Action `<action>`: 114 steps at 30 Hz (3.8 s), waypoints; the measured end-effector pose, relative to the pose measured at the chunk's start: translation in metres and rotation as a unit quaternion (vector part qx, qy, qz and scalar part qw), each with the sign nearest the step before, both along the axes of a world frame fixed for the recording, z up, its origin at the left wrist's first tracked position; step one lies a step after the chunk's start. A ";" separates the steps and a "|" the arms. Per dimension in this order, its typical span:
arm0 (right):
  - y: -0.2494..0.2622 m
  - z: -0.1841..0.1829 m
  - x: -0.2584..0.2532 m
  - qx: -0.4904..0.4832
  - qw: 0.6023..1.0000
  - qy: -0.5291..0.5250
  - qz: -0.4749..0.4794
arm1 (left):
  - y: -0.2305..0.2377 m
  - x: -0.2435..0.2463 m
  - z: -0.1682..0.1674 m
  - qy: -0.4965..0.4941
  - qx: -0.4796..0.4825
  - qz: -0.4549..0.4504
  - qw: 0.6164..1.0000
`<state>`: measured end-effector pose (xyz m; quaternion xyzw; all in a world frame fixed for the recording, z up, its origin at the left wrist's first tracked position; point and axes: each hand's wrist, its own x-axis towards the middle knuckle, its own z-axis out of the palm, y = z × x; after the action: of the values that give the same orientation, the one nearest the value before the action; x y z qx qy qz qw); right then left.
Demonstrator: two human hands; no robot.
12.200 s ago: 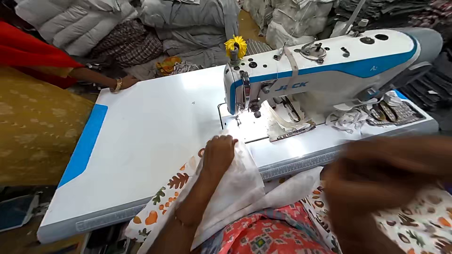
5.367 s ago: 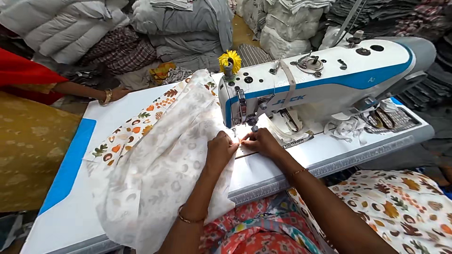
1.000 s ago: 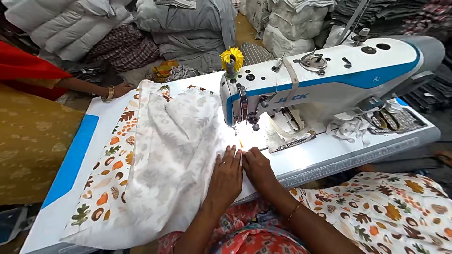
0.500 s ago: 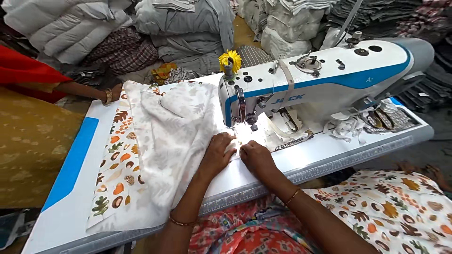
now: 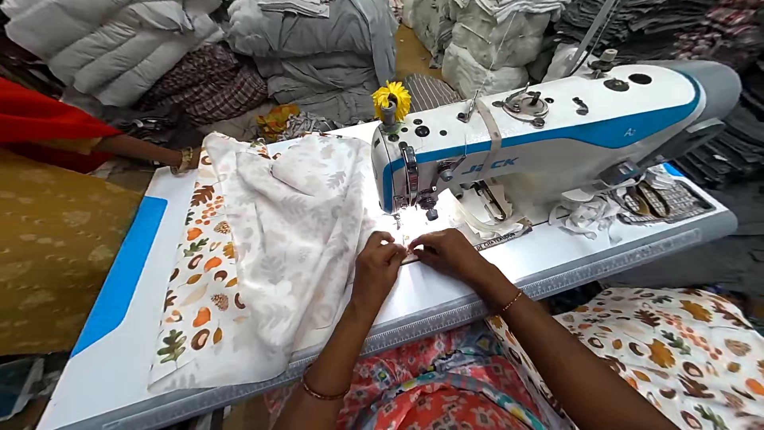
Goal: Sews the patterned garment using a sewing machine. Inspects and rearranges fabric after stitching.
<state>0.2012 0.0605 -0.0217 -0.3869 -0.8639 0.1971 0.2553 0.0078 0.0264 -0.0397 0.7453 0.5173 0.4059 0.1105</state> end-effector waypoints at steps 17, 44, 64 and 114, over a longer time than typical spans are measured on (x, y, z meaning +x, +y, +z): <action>0.003 -0.004 -0.016 -0.011 0.996 0.026 -0.080 | 0.028 0.011 0.066 0.148 -0.297 0.056 0.942; 0.011 -0.012 -0.024 0.058 0.985 -0.085 -0.140 | 0.011 0.065 0.049 0.108 -0.302 0.117 0.940; -0.032 -0.015 -0.005 0.105 0.957 0.120 -0.244 | 0.039 -0.114 0.065 0.300 -0.379 0.163 0.860; -0.051 -0.023 -0.054 0.083 0.969 0.029 -0.233 | -0.050 0.025 0.009 0.218 -0.179 0.089 0.955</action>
<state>0.1470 0.0096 -0.0448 -0.5487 -0.7557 0.0712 0.3503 0.0332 -0.0231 -0.0304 0.7349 0.6569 0.1427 0.0901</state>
